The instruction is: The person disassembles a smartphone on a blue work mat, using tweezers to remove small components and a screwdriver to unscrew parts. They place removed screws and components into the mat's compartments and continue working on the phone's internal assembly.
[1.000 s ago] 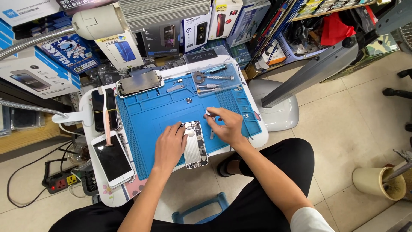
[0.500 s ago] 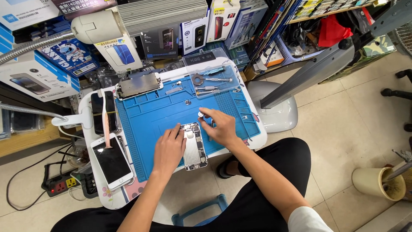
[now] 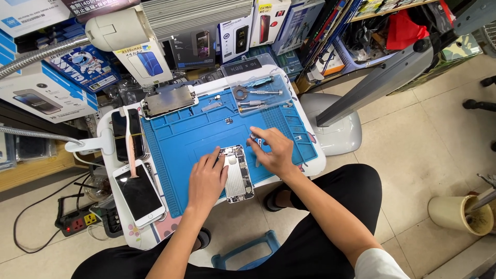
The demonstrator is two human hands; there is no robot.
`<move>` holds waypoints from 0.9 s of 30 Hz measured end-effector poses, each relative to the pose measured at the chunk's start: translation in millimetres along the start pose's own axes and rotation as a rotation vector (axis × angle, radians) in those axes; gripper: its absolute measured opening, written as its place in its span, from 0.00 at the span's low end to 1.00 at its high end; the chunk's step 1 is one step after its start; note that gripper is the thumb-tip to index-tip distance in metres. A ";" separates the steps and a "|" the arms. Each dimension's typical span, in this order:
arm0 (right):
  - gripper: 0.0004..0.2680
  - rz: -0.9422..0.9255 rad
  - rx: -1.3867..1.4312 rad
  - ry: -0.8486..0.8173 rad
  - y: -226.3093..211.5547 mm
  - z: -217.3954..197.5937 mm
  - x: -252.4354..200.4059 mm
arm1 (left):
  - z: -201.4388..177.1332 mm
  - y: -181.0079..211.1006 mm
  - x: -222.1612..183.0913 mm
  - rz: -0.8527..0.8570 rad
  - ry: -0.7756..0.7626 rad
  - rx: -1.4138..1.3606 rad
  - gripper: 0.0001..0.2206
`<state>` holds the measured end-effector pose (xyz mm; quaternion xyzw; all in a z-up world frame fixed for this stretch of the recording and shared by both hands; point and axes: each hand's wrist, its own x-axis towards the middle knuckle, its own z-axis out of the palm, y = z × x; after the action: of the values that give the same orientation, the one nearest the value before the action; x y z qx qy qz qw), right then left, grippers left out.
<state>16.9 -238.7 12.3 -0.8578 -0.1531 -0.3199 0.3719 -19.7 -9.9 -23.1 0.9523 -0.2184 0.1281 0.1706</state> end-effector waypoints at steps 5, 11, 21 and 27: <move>0.14 0.047 -0.028 -0.065 -0.2 4.4 2.6 | 0.7 1.4 2.3 -0.006 -0.015 -0.013 0.13; 0.14 0.114 -0.056 -0.217 -14.2 10.6 8.7 | -0.8 -1.2 0.0 -0.026 -0.059 0.010 0.14; 0.17 0.149 0.032 -0.394 -23.5 11.7 12.8 | 8.7 -4.6 -9.7 -0.031 -0.031 -0.098 0.15; 0.10 0.143 -0.078 -0.581 -17.4 28.8 1.8 | 15.6 -8.8 -11.4 -0.038 -0.039 -0.107 0.14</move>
<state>22.0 -205.7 7.9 -0.9358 -0.1797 -0.0397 0.3008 -23.0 -4.2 -43.3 0.9481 -0.2101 0.0944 0.2192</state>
